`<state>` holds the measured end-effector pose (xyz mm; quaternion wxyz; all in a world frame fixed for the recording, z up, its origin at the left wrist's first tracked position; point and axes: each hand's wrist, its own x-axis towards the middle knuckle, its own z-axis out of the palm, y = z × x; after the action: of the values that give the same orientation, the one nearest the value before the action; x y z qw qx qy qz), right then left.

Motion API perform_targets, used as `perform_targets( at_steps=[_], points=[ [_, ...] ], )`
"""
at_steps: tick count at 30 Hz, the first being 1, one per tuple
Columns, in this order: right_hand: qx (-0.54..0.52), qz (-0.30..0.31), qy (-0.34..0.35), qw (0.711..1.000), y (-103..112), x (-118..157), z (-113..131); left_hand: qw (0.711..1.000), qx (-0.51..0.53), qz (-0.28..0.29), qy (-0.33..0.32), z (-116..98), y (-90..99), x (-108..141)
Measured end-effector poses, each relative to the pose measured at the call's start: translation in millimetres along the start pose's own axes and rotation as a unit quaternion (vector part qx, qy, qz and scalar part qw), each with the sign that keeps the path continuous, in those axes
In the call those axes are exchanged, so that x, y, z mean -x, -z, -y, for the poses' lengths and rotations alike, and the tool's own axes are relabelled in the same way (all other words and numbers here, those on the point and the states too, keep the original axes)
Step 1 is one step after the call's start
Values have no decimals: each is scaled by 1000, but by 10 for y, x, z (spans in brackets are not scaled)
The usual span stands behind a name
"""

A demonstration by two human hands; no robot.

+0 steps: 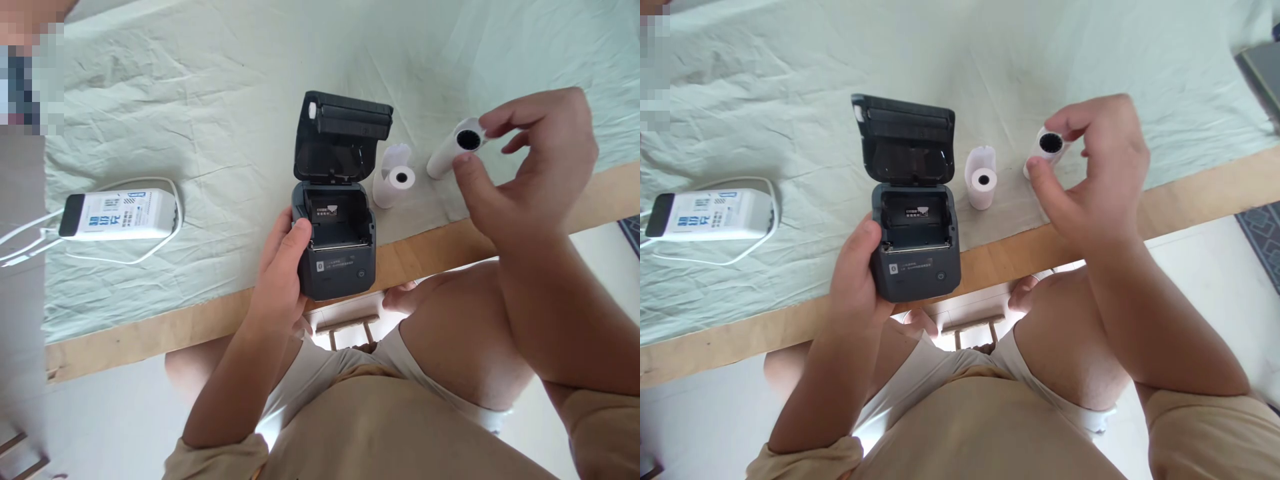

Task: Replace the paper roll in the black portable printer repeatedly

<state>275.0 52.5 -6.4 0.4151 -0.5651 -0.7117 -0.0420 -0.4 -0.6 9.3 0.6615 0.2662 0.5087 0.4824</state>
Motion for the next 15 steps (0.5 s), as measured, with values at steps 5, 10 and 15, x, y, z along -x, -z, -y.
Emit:
perform_targets(
  at_steps=[5, 10, 15],
  points=[
    [-61, 120, 58, 989, -133, 79, 234, 999, -19, 13, 31, -21, 6, 25],
    [-52, 199, 18, 978, -254, 72, 287, 999, -38, 10, 37, -31, 14, 29],
    [-96, 209, 81, 970, -243, 61, 286, 998, -36, 26, 36, -37, 28, 33]
  ],
)
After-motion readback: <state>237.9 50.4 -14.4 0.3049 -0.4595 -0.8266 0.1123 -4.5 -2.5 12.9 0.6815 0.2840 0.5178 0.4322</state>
